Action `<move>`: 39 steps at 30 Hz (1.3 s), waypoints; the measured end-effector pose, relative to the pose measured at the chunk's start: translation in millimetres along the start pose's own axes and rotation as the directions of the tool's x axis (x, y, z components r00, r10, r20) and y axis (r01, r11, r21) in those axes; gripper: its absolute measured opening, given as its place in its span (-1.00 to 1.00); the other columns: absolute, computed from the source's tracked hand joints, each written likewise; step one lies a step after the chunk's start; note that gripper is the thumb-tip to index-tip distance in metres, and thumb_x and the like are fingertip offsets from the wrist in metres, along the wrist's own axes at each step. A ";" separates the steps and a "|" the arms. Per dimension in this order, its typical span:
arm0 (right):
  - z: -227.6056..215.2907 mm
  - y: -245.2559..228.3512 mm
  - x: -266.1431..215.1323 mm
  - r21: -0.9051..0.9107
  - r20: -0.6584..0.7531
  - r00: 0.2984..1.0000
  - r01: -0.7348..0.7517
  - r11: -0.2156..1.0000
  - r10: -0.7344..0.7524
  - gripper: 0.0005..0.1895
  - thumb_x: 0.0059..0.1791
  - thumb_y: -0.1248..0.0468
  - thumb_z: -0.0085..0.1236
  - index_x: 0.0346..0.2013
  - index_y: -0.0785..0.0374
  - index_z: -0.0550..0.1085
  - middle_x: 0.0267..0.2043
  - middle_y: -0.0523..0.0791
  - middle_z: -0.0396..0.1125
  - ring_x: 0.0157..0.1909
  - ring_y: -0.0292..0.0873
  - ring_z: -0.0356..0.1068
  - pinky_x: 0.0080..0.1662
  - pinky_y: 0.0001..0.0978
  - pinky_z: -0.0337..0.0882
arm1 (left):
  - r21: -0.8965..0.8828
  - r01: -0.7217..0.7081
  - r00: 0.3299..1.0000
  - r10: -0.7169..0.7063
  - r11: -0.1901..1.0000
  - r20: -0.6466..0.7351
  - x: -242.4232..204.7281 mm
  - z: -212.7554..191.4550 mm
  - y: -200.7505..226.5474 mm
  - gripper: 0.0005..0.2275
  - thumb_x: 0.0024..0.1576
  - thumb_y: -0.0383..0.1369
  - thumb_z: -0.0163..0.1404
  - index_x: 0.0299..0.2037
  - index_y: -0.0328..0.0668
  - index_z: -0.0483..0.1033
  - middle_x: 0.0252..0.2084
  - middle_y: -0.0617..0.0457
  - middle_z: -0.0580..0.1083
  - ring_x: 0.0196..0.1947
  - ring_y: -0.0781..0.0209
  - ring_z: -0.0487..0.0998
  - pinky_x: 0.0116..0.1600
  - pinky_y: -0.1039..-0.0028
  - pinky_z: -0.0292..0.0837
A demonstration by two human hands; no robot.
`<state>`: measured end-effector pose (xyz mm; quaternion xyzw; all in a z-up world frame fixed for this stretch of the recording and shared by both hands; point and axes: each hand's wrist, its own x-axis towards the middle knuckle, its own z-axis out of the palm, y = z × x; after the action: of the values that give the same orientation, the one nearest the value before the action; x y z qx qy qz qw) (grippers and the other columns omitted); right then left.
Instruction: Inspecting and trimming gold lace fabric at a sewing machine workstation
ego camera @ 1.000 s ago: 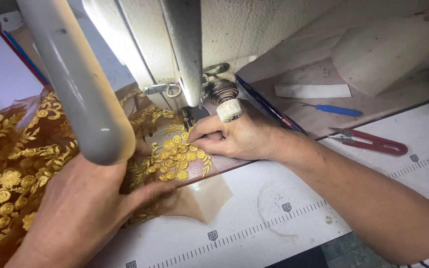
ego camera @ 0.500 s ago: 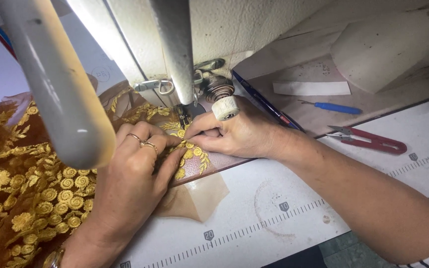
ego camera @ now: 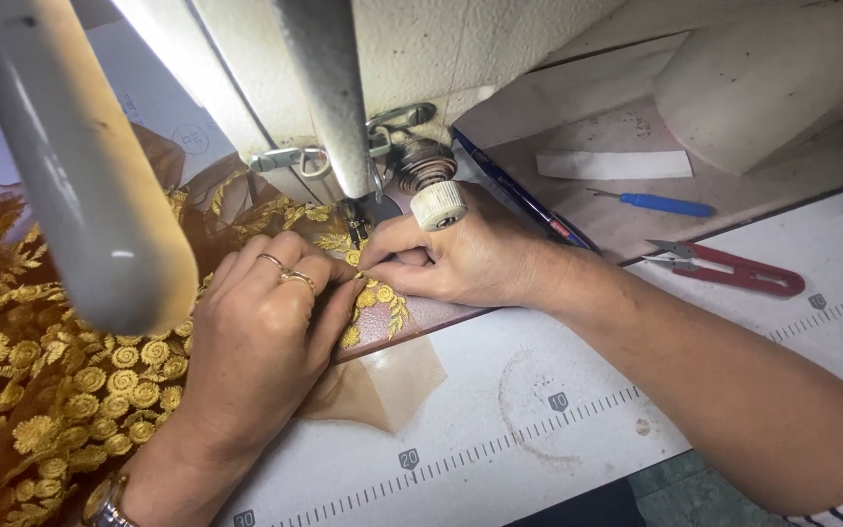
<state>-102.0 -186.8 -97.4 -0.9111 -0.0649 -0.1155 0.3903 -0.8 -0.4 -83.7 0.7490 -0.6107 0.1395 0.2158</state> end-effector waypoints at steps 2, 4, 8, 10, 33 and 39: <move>-8.7 -8.6 -0.6 -0.086 -0.014 0.998 0.055 0.995 -0.057 -0.88 -0.07 0.30 0.06 -0.29 0.14 0.53 -0.60 -0.28 0.18 -0.54 -0.33 0.14 -0.42 -0.50 0.15 | -0.026 -0.020 1.000 0.020 0.999 -0.004 0.4 -0.1 -1.9 -0.83 0.13 -0.34 0.07 -0.44 -0.19 0.39 -0.41 0.00 0.33 -0.36 -0.03 0.32 -0.25 0.23 0.24; -18.2 -19.4 -3.3 -0.172 -0.021 0.993 0.108 0.979 -0.113 -0.85 -0.07 0.32 0.04 -0.24 0.17 0.52 -0.57 -0.26 0.21 -0.52 -0.29 0.17 -0.38 -0.48 0.19 | -0.053 -0.040 0.999 0.039 0.998 -0.009 1.3 -0.5 -3.4 -0.84 0.14 -0.35 0.07 -0.43 -0.20 0.39 -0.41 -0.01 0.33 -0.37 -0.03 0.32 -0.24 0.23 0.26; -38.2 -50.9 -6.3 -0.266 0.121 0.988 -0.057 0.962 0.092 -0.71 -0.04 0.18 -0.10 -0.10 0.08 0.50 -0.29 -0.15 0.49 -0.29 -0.12 0.46 -0.16 -0.30 0.38 | -0.080 -0.093 0.996 0.093 0.992 0.000 2.8 -2.2 -8.1 -0.83 0.17 -0.40 0.03 -0.43 -0.24 0.35 -0.39 -0.02 0.32 -0.35 -0.02 0.32 -0.22 0.25 0.27; -41.9 -66.5 -5.9 -0.233 0.323 0.894 -0.243 0.942 0.311 -0.59 -0.06 0.09 -0.14 0.03 -0.04 0.48 -0.26 -0.24 0.54 -0.32 -0.18 0.52 -0.21 -0.26 0.44 | -0.069 -0.110 0.994 0.111 0.992 0.010 2.3 -3.8 -11.1 -0.86 0.17 -0.41 0.03 -0.40 -0.23 0.37 -0.37 -0.01 0.32 -0.34 -0.01 0.33 -0.20 0.27 0.28; -24.8 -76.1 -1.1 -0.361 0.618 0.758 0.036 0.932 0.210 -0.20 -0.01 -0.08 -0.09 0.43 0.12 -0.05 -0.69 0.08 0.35 -0.60 0.30 0.36 -0.52 0.22 0.28 | 0.048 -0.367 0.930 0.367 0.929 -0.004 7.8 -4.5 -28.8 -0.92 0.24 -0.45 -0.09 -0.22 -0.30 0.43 -0.40 0.00 0.27 -0.43 0.04 0.26 -0.33 0.29 0.15; -9.5 -80.4 2.1 -0.425 0.599 0.730 -0.058 0.903 0.329 -0.07 0.02 -0.12 0.00 0.39 0.40 -0.15 -0.51 0.11 0.41 -0.42 0.39 0.38 -0.33 0.17 0.30 | 0.056 -0.416 0.909 0.417 0.908 -0.015 10.9 -12.3 -34.2 -0.92 0.24 -0.53 -0.11 -0.18 -0.37 0.45 -0.39 0.00 0.29 -0.42 0.06 0.27 -0.33 0.32 0.15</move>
<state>-118.2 -138.4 -34.5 -0.9516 -0.0772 0.2444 0.1694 35.6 1.9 -73.1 0.6049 -0.7496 0.2082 0.1699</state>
